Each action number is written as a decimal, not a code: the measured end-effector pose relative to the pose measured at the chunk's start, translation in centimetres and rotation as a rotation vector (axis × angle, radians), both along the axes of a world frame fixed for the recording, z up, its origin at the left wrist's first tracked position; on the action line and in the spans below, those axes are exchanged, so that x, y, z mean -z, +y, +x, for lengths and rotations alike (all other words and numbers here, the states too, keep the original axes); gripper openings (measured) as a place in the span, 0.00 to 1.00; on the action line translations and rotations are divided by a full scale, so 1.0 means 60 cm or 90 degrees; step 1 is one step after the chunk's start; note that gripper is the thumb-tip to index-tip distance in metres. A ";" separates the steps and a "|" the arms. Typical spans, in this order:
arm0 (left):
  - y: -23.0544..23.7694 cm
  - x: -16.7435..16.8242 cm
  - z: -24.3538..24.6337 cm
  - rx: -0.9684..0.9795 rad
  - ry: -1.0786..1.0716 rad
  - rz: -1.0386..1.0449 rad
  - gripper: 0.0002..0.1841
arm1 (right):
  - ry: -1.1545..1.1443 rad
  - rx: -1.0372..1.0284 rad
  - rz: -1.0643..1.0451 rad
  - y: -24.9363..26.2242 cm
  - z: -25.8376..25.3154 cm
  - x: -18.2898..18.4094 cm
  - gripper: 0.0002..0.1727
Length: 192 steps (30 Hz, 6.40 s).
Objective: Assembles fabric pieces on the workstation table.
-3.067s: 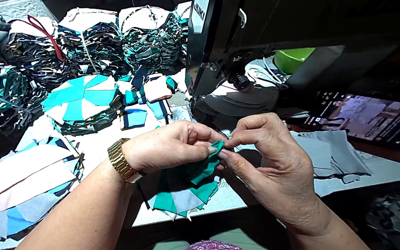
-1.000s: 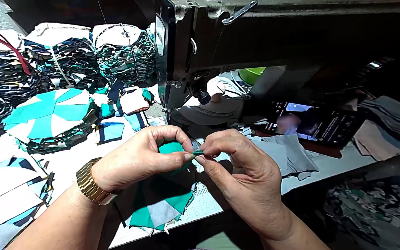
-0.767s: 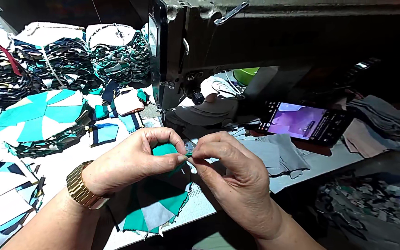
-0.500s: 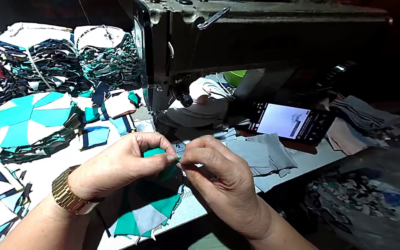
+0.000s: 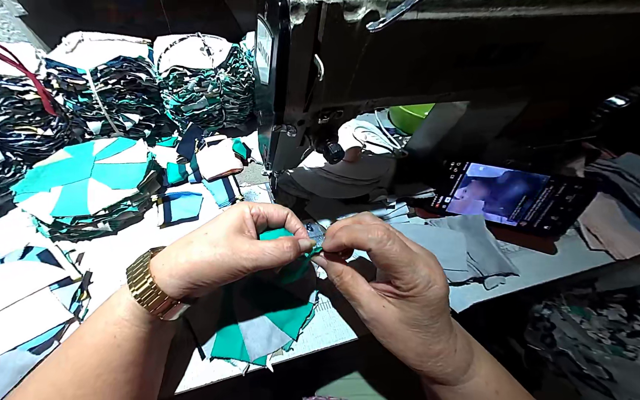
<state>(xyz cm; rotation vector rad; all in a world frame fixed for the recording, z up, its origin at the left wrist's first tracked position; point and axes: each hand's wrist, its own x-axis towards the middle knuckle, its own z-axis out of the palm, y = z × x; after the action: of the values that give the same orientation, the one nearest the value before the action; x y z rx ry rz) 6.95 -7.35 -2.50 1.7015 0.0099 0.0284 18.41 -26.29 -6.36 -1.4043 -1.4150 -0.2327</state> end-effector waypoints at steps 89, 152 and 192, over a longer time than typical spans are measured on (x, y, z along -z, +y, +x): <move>0.009 0.019 0.002 0.047 -0.037 0.012 0.10 | -0.025 0.083 -0.019 0.000 -0.009 -0.012 0.06; 0.034 -0.015 -0.006 0.046 0.101 0.669 0.13 | -0.093 0.039 -0.256 0.019 0.008 0.024 0.11; 0.088 0.005 -0.009 -0.233 -0.070 -0.147 0.18 | -0.160 -0.021 -0.294 -0.051 0.068 -0.061 0.11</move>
<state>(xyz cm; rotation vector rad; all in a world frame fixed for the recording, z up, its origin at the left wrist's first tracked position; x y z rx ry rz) 6.43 -2.04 -2.82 1.4460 0.2337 0.3807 22.51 -29.35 -2.70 -1.7693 -1.7748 -0.0624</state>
